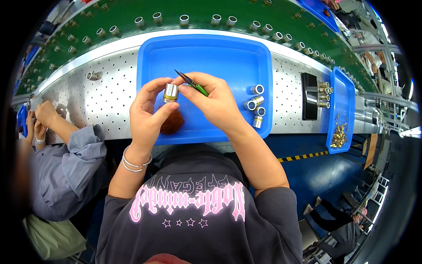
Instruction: The person uses a green-handled tool to scrape or clean the interior of small cylindrical metal parts. They pick up each part from a blue tray, perform the cleaning action, and place the finished part onto a green conveyor belt. The process is repeated for multiple units.
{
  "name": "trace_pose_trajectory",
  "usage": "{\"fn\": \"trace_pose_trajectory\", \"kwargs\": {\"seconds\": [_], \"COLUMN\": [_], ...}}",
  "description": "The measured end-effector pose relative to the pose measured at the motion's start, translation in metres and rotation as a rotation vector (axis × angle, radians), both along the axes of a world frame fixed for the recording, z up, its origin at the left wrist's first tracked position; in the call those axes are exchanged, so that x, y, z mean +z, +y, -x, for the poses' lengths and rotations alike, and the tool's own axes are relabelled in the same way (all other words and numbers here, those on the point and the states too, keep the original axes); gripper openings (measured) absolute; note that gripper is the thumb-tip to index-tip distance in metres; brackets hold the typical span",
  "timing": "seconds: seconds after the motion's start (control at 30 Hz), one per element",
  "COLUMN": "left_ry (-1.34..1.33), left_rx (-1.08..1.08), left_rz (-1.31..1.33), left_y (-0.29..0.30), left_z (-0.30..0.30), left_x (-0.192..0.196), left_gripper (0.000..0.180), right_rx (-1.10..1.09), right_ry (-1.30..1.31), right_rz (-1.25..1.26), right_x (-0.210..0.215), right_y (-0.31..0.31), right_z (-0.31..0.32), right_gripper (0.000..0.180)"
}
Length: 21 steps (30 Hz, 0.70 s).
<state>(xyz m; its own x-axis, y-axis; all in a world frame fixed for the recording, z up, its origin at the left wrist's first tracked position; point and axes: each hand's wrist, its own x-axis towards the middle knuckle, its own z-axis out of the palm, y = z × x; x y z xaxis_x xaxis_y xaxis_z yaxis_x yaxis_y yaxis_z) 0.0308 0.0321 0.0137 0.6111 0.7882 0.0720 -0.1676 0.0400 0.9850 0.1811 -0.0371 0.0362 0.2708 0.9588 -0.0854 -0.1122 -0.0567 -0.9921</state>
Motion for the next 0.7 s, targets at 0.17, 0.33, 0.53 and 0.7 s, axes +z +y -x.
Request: {"fn": "trace_pose_trajectory", "kwargs": {"seconds": [0.17, 0.33, 0.53, 0.7], "left_ry": [0.117, 0.125, 0.101, 0.055], "left_rx": [0.142, 0.191, 0.169, 0.218], "left_rz": [-0.405, -0.521, -0.429, -0.311], "left_y": [0.006, 0.011, 0.014, 0.02], "left_z": [0.0, 0.0, 0.001, 0.006], "left_x": [-0.007, -0.003, -0.004, -0.007], "left_gripper": [0.039, 0.038, 0.04, 0.034], "right_rx": [0.019, 0.011, 0.03, -0.129], "right_ry": [0.01, 0.026, -0.051, -0.491], "right_rz": [0.056, 0.053, 0.062, -0.031], "right_x": [0.003, 0.0, -0.003, -0.001], "right_y": [0.006, 0.011, 0.019, 0.058], "right_z": [0.003, 0.007, 0.003, -0.04], "right_gripper": [0.017, 0.017, 0.015, 0.014]}}
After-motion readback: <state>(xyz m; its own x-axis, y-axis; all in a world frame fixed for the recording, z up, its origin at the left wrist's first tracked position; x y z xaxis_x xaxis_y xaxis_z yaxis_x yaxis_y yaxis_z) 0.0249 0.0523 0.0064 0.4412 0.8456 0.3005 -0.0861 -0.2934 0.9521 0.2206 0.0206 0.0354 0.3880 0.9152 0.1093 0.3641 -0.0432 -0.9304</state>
